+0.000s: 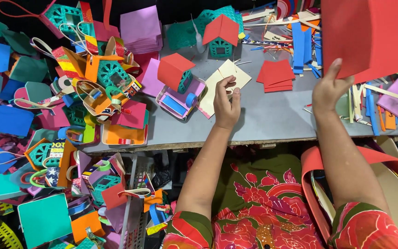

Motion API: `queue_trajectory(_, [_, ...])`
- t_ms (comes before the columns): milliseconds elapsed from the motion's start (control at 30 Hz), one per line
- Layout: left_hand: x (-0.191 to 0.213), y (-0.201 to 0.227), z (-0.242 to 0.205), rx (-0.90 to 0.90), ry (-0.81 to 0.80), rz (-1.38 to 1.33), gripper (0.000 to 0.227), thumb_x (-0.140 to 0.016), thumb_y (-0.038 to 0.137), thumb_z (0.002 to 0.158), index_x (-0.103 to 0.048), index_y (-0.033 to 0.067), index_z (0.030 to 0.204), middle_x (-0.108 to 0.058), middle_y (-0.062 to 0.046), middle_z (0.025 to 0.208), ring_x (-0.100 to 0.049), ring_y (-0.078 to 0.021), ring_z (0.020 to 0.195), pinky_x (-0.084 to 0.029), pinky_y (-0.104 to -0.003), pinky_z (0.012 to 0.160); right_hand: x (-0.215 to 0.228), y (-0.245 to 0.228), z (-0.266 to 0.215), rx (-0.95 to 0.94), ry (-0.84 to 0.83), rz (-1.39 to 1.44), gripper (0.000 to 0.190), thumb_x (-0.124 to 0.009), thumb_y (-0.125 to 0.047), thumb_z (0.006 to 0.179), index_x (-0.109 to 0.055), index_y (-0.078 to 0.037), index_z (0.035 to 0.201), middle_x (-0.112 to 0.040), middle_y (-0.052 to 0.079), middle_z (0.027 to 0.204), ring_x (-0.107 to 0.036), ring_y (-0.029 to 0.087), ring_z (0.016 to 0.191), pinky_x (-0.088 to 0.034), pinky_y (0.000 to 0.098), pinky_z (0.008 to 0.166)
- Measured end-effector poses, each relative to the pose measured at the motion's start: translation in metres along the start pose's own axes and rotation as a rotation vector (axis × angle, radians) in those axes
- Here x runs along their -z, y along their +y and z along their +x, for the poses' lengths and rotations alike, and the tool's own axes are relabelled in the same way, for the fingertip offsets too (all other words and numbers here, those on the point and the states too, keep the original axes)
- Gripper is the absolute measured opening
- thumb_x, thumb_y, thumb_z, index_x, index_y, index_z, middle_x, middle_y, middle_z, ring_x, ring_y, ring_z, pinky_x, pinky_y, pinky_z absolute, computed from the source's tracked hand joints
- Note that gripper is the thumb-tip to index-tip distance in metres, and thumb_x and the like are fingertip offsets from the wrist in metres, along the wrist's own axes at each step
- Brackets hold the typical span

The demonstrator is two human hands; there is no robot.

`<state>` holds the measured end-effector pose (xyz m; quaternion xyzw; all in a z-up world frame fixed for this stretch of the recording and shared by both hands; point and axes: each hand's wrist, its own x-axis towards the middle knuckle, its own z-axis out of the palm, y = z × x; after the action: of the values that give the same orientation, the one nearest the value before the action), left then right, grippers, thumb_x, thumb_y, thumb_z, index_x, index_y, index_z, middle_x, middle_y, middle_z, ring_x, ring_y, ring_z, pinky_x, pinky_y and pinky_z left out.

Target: Assembling decorative paper houses by cutting paper components, applying glue, and joining pieces together.

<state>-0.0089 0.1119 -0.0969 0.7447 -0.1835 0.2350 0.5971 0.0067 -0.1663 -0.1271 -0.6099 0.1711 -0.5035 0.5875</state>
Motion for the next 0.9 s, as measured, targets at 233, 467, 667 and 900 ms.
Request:
queue_trajectory(233, [-0.001,-0.001,0.003,0.056,-0.059,0.045,0.030,-0.050,0.023,0.105,-0.055,0.0060,0.129,-0.062,-0.010,0.121,-0.064,-0.0223,0.107,-0.060,-0.035,0.087,-0.009,-0.021,-0.021,0.356,-0.278,0.028,0.036,-0.047,-0.018,0.119,-0.047,0.007,0.145,-0.057,0.026,0.138,-0.057,0.040,0.127,-0.052,0.0464,0.106])
queue_trajectory(467, [-0.002,-0.004,0.005,0.137,-0.111,0.029,0.028,-0.051,0.021,0.104,-0.056,0.0088,0.129,-0.065,-0.008,0.118,-0.067,-0.0196,0.099,-0.058,-0.036,0.090,-0.008,-0.025,-0.028,0.345,-0.311,0.002,0.037,-0.046,-0.019,0.119,-0.045,0.007,0.145,-0.056,0.025,0.138,-0.056,0.039,0.128,-0.052,0.0454,0.107])
queue_trajectory(667, [-0.002,-0.004,0.006,0.175,-0.154,0.066,0.028,-0.052,0.024,0.103,-0.057,0.0109,0.128,-0.068,-0.004,0.115,-0.067,-0.0184,0.091,-0.055,-0.035,0.085,-0.007,-0.019,-0.029,0.331,-0.326,0.025,0.038,-0.046,-0.018,0.119,-0.043,0.006,0.147,-0.054,0.025,0.141,-0.054,0.039,0.131,-0.051,0.0454,0.110])
queue_trajectory(900, [-0.006,-0.010,0.009,0.104,-0.264,0.257,0.028,-0.054,0.027,0.104,-0.055,0.0119,0.128,-0.067,-0.008,0.109,-0.071,-0.0257,0.101,-0.059,-0.039,0.090,-0.015,-0.053,-0.028,0.432,-0.254,-0.097,0.025,-0.049,-0.008,0.116,-0.063,0.008,0.128,-0.069,0.024,0.106,-0.066,0.029,0.100,-0.049,0.0418,0.095])
